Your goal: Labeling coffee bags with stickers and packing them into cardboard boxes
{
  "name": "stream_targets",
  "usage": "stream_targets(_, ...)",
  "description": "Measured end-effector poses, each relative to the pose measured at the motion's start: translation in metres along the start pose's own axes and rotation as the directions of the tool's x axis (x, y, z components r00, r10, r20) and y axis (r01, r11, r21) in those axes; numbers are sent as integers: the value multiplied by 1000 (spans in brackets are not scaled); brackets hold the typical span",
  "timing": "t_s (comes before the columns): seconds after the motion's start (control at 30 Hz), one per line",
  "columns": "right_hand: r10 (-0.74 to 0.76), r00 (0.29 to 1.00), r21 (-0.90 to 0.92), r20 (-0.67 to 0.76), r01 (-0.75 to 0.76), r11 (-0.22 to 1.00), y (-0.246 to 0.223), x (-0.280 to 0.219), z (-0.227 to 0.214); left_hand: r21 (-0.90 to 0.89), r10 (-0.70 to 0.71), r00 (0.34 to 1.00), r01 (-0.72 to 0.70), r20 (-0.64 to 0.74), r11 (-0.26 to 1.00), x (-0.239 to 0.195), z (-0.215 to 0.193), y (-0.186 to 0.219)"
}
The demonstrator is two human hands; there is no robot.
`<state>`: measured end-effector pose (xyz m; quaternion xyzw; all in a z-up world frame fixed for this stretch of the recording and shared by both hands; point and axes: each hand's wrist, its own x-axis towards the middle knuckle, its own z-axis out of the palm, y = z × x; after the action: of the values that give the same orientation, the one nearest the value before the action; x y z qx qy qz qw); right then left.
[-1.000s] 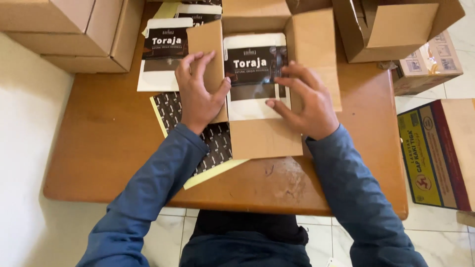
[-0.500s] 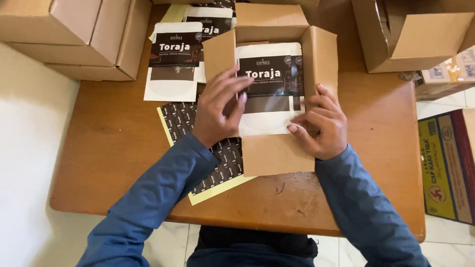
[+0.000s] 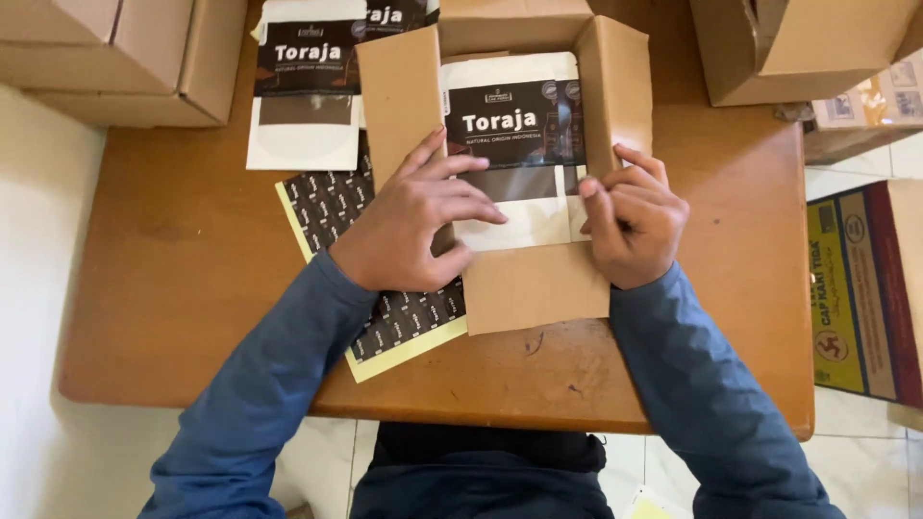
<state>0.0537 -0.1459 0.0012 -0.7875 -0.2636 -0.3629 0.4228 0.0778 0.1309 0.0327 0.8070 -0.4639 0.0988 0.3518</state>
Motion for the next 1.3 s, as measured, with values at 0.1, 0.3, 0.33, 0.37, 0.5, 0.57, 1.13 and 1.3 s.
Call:
stream_targets(0.1, 253, 967, 47, -31, -251, 967, -20, 8, -1, -101, -29, 950, 64, 312, 993, 6, -20, 11)
stream_targets(0.3, 336, 925, 162, -174, -310, 937, -33, 17, -6, 6, -16, 944, 15, 330, 1000, 1, -10, 5)
stream_targets(0.33, 338, 925, 159, -174, -312, 937, -12, 12, -10, 2, -14, 944, 14, 330, 1000, 1, -10, 5)
stream_targets(0.37, 200, 959, 71, -202, -189, 979, 9, 8, -13, -42, -18, 958, 32, 286, 999, 2, -10, 6)
stream_targets(0.5, 153, 932, -122, -328, -202, 972, 8, 18, -18, -146, -54, 983, 81, 177, 986, 1, -11, 0)
stream_targets(0.57, 268, 908, -141, -321, -326, 935, 16, 17, -20, -173, -67, 991, 87, 115, 981, 4, -20, 2)
stream_targets(1.13, 418, 893, -220, 166, -380, 898, -17, 22, -18, 89, -449, 875, 469, -182, 879, -10, -18, -23)
stream_targets(1.3, 470, 869, -283, 155, -417, 864, -19, 25, -19, -497, -528, 664, 262, -530, 827, -19, -24, -46)
